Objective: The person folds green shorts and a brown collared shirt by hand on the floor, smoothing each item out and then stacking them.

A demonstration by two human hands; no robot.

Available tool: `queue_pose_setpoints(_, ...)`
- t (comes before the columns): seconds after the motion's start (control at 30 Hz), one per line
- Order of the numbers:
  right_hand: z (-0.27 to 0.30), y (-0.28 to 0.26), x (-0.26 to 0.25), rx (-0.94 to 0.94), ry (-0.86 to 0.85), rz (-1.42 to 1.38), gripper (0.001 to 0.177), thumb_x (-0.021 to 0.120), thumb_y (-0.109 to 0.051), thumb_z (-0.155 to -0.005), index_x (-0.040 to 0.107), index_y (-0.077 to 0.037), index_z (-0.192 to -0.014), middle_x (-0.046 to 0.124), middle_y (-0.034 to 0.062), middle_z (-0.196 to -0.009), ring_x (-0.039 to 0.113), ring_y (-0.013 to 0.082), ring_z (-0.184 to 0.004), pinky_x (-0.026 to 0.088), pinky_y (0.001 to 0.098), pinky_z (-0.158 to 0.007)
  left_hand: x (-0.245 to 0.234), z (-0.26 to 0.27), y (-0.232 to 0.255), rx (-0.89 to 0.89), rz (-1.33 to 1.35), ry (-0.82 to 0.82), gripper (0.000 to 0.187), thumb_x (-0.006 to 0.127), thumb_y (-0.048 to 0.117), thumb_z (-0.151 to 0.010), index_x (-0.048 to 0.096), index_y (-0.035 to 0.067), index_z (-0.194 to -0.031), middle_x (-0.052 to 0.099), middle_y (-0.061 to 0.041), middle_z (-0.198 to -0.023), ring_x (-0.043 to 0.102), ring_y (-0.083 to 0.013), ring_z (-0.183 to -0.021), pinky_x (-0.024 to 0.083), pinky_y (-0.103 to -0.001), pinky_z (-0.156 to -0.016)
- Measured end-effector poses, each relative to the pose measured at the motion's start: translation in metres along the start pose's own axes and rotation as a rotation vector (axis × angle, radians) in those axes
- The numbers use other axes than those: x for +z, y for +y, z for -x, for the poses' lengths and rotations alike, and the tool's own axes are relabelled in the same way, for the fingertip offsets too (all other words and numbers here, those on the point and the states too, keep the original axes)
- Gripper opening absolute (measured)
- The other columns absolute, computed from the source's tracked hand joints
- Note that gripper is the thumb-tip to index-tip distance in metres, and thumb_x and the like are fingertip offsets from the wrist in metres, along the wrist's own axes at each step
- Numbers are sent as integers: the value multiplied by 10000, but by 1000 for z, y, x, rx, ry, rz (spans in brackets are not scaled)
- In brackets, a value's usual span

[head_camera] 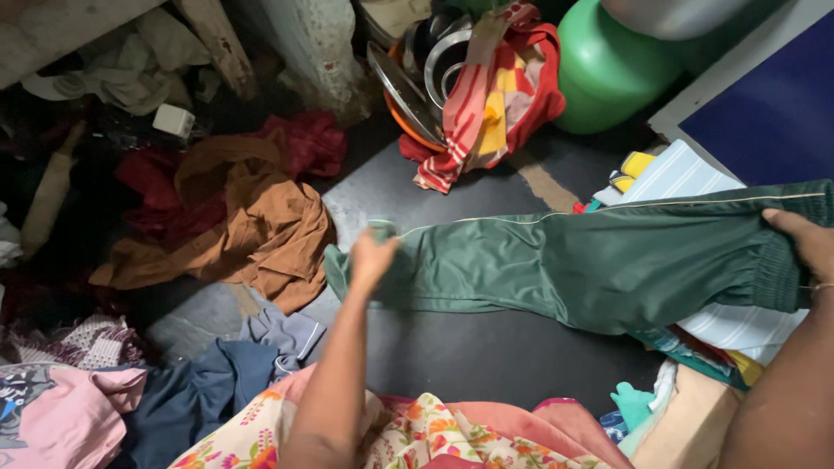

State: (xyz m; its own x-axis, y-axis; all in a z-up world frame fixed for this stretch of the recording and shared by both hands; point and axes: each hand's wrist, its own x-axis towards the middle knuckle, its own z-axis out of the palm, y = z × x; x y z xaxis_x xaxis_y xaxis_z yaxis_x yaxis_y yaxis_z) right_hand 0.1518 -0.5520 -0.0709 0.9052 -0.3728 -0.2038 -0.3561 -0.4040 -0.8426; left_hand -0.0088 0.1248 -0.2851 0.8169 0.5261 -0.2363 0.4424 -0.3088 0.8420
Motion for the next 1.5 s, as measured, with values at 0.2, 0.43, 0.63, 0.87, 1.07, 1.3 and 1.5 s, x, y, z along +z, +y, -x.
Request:
queue_pose_setpoints(0.2, 13, -14, 5, 168, -65, -10, 356, 736, -359, -957, 697, -82, -1177, 718, 127, -985, 696, 255, -743, 569, 380, -710, 56, 57, 35, 109, 382, -778, 462, 770, 265, -855, 695, -2, -1225, 718, -121, -1048, 652, -225, -975, 531, -394, -867)
queue_pose_setpoints(0.43, 20, -10, 1, 70, -12, 81, 384, 760, -348, -972, 689, -26, -1169, 721, 153, -1018, 699, 277, -792, 562, 399, -747, 11, 14, -13, 200, -389, -38, 602, 770, 488, -857, 652, 38, -1238, 691, -217, -1174, 643, -418, -1099, 513, -517, -912)
queue_pose_setpoints(0.63, 20, -6, -2, 46, 2, 55, 421, 793, -337, -946, 684, -32, -1215, 720, 156, -1054, 706, 264, -814, 569, 400, -734, -26, -21, -98, 8, -310, 447, 409, 663, 506, -910, 818, 139, -1002, 636, -227, -1242, 588, -422, -1153, 473, -568, -941)
queue_pose_setpoints(0.87, 37, -21, 2, 104, 5, 5, 403, 784, -314, -932, 684, -45, -1214, 721, 128, -1025, 703, 259, -789, 578, 403, -702, -28, -40, -156, -788, 738, 151, 527, 709, 524, -935, 621, 92, -1222, 693, -118, -967, 649, -338, -792, 553, -531, -800)
queue_pose_setpoints(1.07, 38, -22, 1, -2, -69, 10, 356, 779, -301, -971, 693, -18, -1170, 727, 119, -1042, 703, 242, -807, 567, 363, -740, -19, -38, -152, -759, 304, -372, 514, 803, 436, -835, 649, 151, -1234, 686, -47, -1092, 613, -211, -1020, 500, -451, -849)
queue_pose_setpoints(1.3, 40, -20, 1, 131, -50, 24, 423, 761, -359, -944, 691, -48, -1221, 727, 126, -1036, 706, 264, -801, 565, 393, -742, -94, -80, -125, -88, 494, 552, 346, 745, 119, -809, 619, -9, -1105, 616, -127, -1031, 592, -238, -885, 501, -398, -782)
queue_pose_setpoints(1.5, 36, -15, 2, 156, 20, 99, 450, 794, -366, -925, 688, -47, -1224, 729, 142, -1044, 709, 268, -825, 564, 400, -764, -103, -92, -115, 345, 378, 776, 175, 691, 70, -924, 656, -4, -1079, 676, -97, -1022, 642, -201, -899, 534, -342, -821)
